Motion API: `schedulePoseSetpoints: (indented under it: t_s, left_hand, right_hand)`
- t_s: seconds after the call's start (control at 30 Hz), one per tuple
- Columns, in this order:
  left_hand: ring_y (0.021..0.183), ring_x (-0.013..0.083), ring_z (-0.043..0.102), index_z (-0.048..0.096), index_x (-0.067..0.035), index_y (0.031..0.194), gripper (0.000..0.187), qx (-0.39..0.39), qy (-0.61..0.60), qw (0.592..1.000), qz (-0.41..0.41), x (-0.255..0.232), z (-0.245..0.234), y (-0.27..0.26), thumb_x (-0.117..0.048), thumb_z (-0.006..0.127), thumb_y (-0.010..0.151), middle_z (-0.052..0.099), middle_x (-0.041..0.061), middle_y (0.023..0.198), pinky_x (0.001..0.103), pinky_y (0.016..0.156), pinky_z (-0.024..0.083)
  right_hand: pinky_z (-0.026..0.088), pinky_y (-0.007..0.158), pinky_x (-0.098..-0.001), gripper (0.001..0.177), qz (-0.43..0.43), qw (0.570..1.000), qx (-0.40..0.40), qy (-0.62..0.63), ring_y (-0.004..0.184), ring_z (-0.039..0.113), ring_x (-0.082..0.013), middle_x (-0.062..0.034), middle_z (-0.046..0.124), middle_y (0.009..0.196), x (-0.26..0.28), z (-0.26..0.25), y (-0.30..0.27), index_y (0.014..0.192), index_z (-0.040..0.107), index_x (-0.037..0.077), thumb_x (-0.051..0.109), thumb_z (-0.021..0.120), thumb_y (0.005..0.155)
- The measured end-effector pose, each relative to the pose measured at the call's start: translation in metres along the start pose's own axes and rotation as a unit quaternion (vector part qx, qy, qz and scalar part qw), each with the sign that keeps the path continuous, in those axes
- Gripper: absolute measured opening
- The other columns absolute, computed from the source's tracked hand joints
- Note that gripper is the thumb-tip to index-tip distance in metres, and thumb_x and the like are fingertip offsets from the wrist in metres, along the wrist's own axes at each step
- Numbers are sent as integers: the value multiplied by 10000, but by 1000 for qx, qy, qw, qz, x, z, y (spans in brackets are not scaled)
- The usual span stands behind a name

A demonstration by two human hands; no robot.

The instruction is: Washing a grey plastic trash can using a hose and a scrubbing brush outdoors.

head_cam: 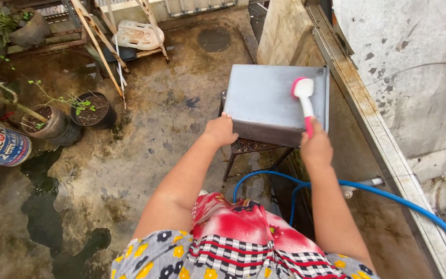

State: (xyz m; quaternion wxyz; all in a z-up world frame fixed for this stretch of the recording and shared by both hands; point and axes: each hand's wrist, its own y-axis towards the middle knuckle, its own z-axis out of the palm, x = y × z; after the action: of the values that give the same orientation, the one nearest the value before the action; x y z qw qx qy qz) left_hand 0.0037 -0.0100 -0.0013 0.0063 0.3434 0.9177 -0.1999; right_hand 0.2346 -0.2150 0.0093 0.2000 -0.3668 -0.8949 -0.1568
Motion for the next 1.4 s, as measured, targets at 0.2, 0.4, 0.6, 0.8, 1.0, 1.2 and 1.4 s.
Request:
schedulePoseSetpoints:
  t_s: [0.2,0.4,0.6,0.8,1.0,1.2,1.4]
  left_hand:
    - [1119,322,699,683,18,1247,591,5,-4,999,34,1,-17,-8,-479,668,928,641,198,1391,432,940,581]
    - [1151,334,658,554,-18,1380,642,-88,-29,989,115,36,17,2,-406,691,887,528,197,1483,471,895,568]
    - [1165,319,656,582,-204,1406,502,-109,-81,979,154,65,11,1,-313,640,919,545,40,1507,490,913,555]
    - [1122,310,674,586,-230,1407,482,-95,-117,970,189,78,14,8,-273,617,928,551,41,1502,486,898,557]
    - [1103,290,693,593,-253,1413,495,-98,-121,960,232,95,17,11,-235,615,919,559,8,1502,485,868,567]
    - [1100,279,700,589,-219,1408,501,-110,-131,944,282,106,18,16,-214,621,909,552,17,1512,479,836,576]
    - [1075,292,698,575,-180,1410,511,-81,-96,943,309,103,10,29,-250,631,907,539,54,1509,487,839,571]
  right_hand:
    - [539,853,-556,561,-56,995,76,17,1016,663,-441,-201,663,1142,30,23,-73,1496,516,239,242,663,955]
    - [544,876,-556,542,-39,999,-20,9,1040,672,-440,-204,680,1182,20,25,-54,1481,541,228,250,676,957]
    - [510,892,-589,516,113,991,-48,-53,1054,661,-473,-258,701,1138,23,-12,24,1491,551,190,220,675,990]
    - [515,902,-567,499,89,995,-35,0,1053,669,-463,-248,703,1136,91,24,51,1435,562,182,173,680,951]
    - [531,850,-571,525,-8,999,49,-22,991,670,-466,-241,674,1116,194,100,18,1456,525,207,208,659,948]
    - [534,846,-568,496,29,996,30,-74,982,678,-468,-239,682,1091,176,80,44,1446,545,236,235,665,964]
    - [511,870,-594,467,148,983,-67,-86,1044,662,-479,-263,699,1108,93,33,53,1426,563,186,196,669,971]
